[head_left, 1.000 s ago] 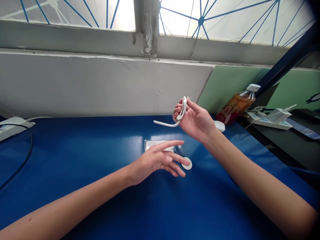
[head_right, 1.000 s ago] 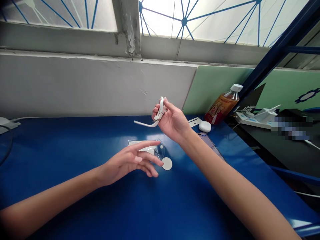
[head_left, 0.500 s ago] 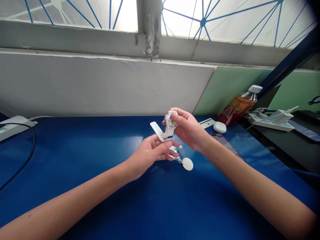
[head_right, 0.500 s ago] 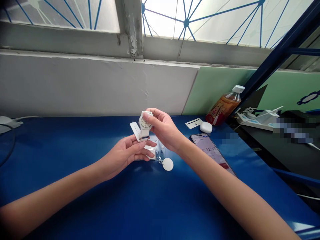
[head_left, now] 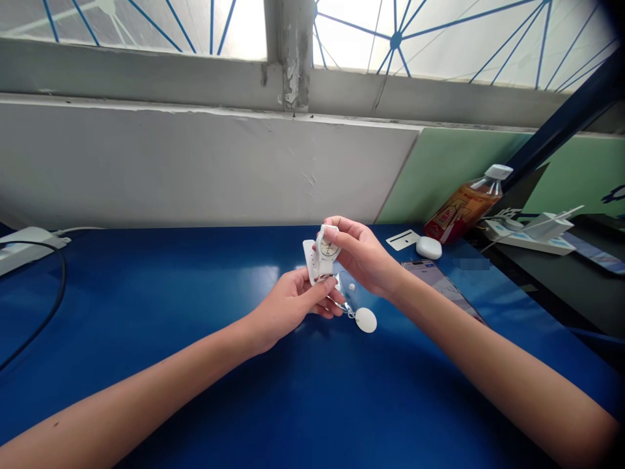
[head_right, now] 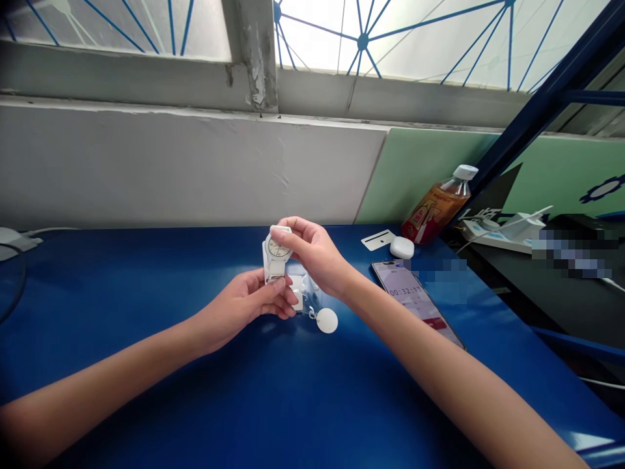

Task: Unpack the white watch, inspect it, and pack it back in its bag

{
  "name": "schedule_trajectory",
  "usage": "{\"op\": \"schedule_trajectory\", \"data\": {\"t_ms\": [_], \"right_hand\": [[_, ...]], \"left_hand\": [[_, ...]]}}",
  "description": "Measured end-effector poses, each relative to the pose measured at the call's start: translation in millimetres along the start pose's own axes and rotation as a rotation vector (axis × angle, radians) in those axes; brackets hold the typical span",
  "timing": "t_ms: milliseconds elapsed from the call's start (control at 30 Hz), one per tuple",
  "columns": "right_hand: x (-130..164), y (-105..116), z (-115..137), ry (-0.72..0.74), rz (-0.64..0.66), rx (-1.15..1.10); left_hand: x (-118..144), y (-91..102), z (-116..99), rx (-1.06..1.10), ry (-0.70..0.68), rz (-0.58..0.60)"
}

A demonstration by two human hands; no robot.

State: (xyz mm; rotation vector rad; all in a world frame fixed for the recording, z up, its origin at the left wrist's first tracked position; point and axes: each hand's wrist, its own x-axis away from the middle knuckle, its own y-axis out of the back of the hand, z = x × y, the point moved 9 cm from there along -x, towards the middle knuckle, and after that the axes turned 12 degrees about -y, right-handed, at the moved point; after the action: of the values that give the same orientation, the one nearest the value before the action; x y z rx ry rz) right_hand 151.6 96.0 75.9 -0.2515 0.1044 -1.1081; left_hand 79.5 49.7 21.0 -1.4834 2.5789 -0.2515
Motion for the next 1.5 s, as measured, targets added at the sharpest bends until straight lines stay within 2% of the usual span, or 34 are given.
{"op": "schedule_trajectory", "data": {"t_ms": [300,500,633,900,1233,1500], "right_hand": [[-1.5,5.4,-1.7,0.024,-0.048,0.061],[-1.9,8.9,2.5,0.066,-0.092,0.119],[-2.0,7.5,0.5,0.037,-0.085,0.108],[-0.2,1.4,-7.2,-0.064,-0.021,0.043],[-0.6,1.2,-5.8,-0.055,-0.008,0.046],[1.5,-13.6,-24.2,-0.289,0.190,-0.061]], "left_hand": [[0.6,-0.5,-0.6,-0.006,0.007,0.009],[3.1,-6.3,-2.8,0.075,0.020,0.036],[3.0,-6.2,-3.4,0.081,0.015,0.028],[3.3,-6.0,-3.4,0.063,0.014,0.016],[2.8,-5.0,-1.7,0.083,0.016,0.016],[4.5,-12.2,-5.3,0.062,-0.020,0.083]]}}
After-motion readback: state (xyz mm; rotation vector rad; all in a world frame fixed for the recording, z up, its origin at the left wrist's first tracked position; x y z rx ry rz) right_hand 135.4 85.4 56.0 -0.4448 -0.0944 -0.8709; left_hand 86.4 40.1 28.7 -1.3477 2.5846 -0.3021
